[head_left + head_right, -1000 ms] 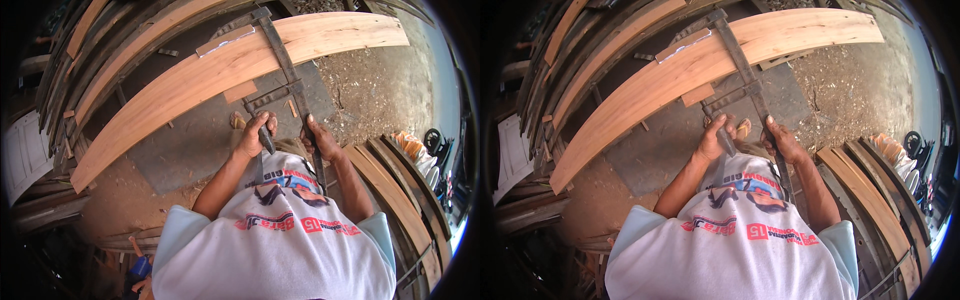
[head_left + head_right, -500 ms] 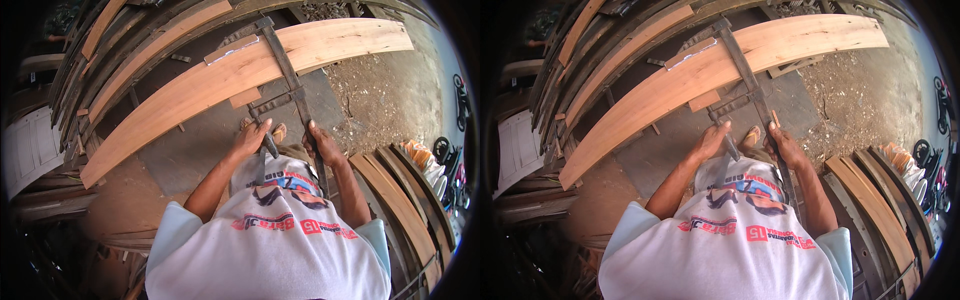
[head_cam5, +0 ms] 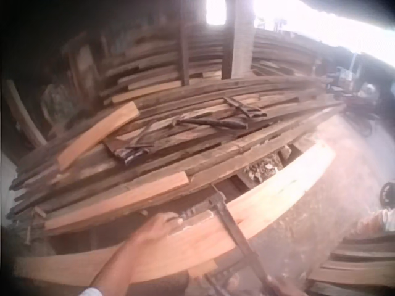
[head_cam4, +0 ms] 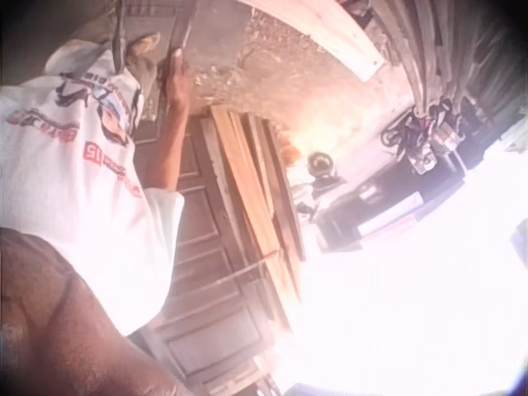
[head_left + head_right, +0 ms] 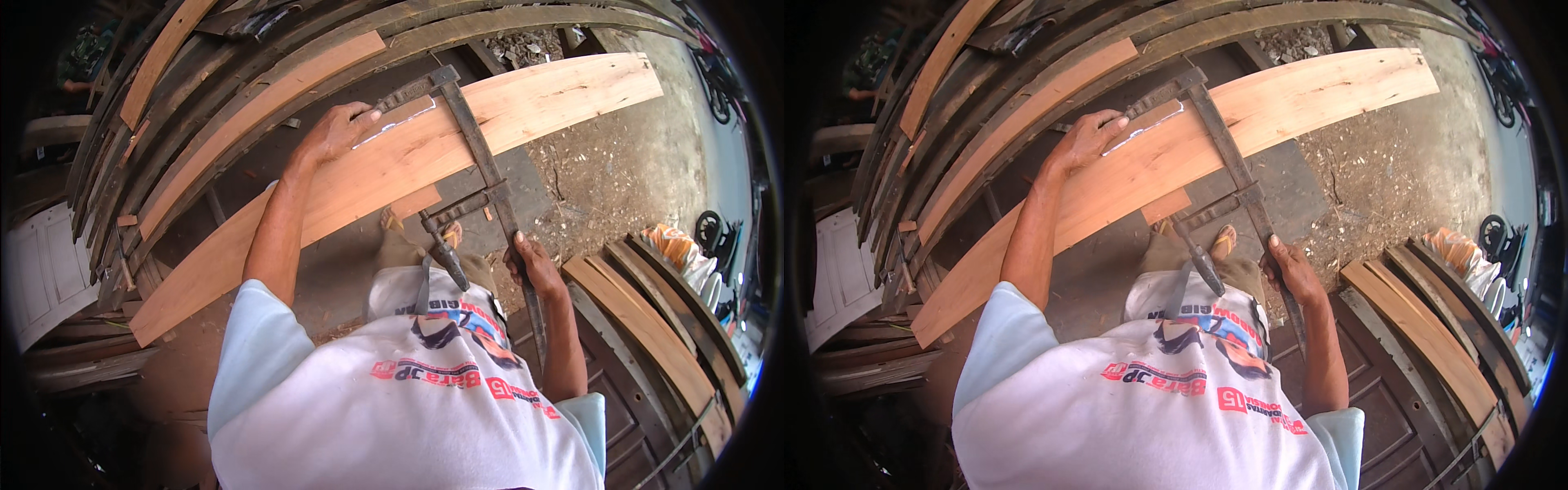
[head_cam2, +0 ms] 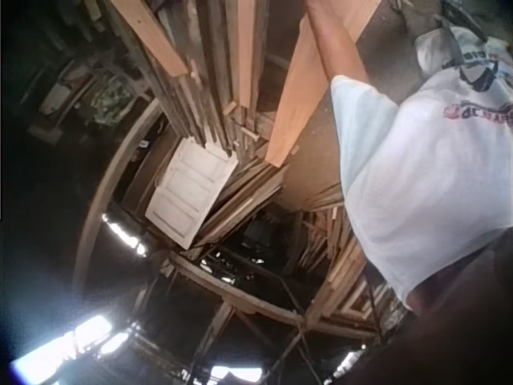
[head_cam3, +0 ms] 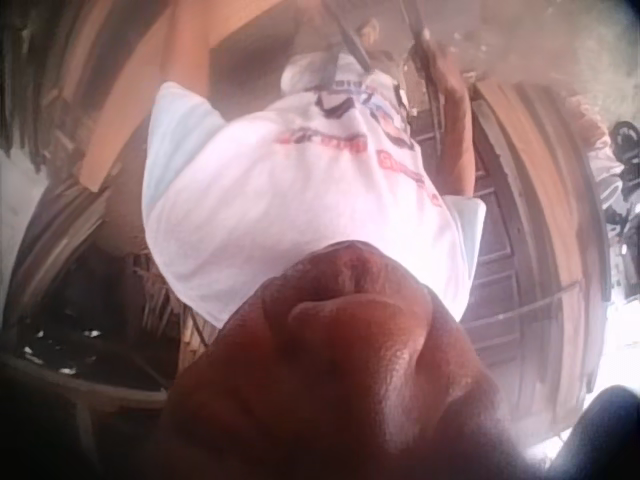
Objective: The person uses a bow saw to cut a long wooden plank resting on a curved wooden frame. They position the saw, make several cuts, and adjust the plank as needed.
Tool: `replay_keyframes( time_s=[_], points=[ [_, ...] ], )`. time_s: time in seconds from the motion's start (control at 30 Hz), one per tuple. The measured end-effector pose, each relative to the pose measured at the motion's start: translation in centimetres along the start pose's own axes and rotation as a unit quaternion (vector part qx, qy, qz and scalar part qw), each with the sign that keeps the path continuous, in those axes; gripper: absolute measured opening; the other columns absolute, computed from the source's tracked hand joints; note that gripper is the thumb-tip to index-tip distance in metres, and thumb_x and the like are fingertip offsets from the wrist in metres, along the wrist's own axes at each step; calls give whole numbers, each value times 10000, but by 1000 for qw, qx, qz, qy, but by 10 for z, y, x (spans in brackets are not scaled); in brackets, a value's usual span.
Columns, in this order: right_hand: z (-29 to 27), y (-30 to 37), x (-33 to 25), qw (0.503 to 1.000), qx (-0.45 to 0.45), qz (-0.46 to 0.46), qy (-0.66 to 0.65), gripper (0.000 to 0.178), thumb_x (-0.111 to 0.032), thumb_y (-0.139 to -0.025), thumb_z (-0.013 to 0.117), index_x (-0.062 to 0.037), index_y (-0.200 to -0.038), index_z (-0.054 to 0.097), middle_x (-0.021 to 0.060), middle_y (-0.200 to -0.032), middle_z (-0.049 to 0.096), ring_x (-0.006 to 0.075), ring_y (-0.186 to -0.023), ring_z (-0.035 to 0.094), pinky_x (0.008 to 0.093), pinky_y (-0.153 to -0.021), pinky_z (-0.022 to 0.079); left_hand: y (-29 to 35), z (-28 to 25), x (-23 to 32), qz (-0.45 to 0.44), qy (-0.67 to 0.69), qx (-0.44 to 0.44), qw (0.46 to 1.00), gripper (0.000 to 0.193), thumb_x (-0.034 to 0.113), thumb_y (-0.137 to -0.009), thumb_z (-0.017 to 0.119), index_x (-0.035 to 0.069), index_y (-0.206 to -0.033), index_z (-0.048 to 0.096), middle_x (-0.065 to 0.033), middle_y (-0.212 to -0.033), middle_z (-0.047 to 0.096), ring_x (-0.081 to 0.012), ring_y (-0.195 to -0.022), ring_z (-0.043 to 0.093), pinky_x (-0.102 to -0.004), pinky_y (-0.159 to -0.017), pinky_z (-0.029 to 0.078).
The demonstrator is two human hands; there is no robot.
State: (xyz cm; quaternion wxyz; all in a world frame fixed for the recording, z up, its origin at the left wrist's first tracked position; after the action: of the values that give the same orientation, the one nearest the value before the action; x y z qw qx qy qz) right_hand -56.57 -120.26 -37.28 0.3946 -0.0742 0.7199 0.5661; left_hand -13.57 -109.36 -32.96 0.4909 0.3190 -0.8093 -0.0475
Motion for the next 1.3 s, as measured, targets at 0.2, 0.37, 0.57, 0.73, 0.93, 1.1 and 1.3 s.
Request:
replay_keyframes(
  time_s=[0.2, 0.37, 0.57, 0.73, 0.93, 1.1, 1.3],
  points=[
    [0, 2, 3, 999, 38, 12, -12, 633, -627, -1048, 479, -56, -825, 634, 10, -605, 543, 102, -501, 506, 272, -484, 401, 10, -5, 7, 86, 31, 18, 996, 597, 469, -959, 708, -44, -1263, 681, -245, -1232, 697, -313, -1137, 673, -412, -986, 517],
    [1, 3, 3, 998, 54, 5, -12, 606, -619, -1039, 512, -71, -814, 639, 11, -606, 555, 104, -509, 518, 268, -488, 400, 0, -3, -12, 58, 86, 12, 995, 763, 661, -966, 589, -45, -1238, 689, -239, -1119, 711, -325, -1110, 670, -447, -958, 522],
    [-5, 1, 4, 997, 75, 7, -1, 644, -642, -1022, 527, -49, -798, 640, 21, -600, 563, 111, -513, 529, 284, -496, 412, -48, 12, -5, 12, 39, -36, 998, 1025, 875, -913, 376, -22, -1336, 634, -258, -1302, 635, -383, -1286, 563, -487, -1091, 434],
    [-6, 3, 2, 997, 81, 3, 9, 664, -661, -1013, 525, -40, -809, 637, 25, -590, 555, 109, -488, 512, 283, -468, 395, -91, 42, 52, 60, 5, -106, 993, 1080, 892, -899, 361, -14, -1451, 563, -285, -1459, 554, -414, -1404, 492, -515, -1167, 391],
    [-6, 4, -5, 996, 86, -17, 6, 647, -659, -998, 563, -34, -836, 617, 22, -609, 538, 107, -494, 503, 284, -461, 390, -108, 63, 68, 75, -32, -117, 990, 1097, 884, -913, 318, -35, -1472, 529, -318, -1562, 420, -450, -1499, 355, -539, -1221, 300],
    [-2, 8, -13, 994, 106, -35, -8, 635, -643, -1003, 571, -27, -858, 620, 19, -646, 539, 102, -553, 513, 282, -484, 397, -113, 53, 64, 48, -65, -112, 990, 1273, 985, -817, 269, -48, -1546, 411, -293, -1634, 314, -410, -1560, 225, -500, -1266, 200],
    [-6, 9, -8, 980, 175, -66, 72, 594, -599, -1012, 582, -21, -886, 631, 31, -641, 544, 164, -575, 521, 330, -548, 433, -111, 50, 66, 80, -89, -48, 992, 1292, 1006, -799, 175, -22, -1529, 460, -300, -1621, 337, -401, -1545, 276, -542, -1247, 208]
  ],
)
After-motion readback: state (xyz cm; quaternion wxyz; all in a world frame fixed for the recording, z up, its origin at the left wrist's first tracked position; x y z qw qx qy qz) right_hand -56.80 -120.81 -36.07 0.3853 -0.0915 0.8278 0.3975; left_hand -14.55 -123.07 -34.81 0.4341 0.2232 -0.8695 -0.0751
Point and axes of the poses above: each hand's wrist, its own y-axis away from the middle knuckle, its own z-axis out of the palm, x = y × z, the point moved 10 cm from there along -y, towards the middle knuckle
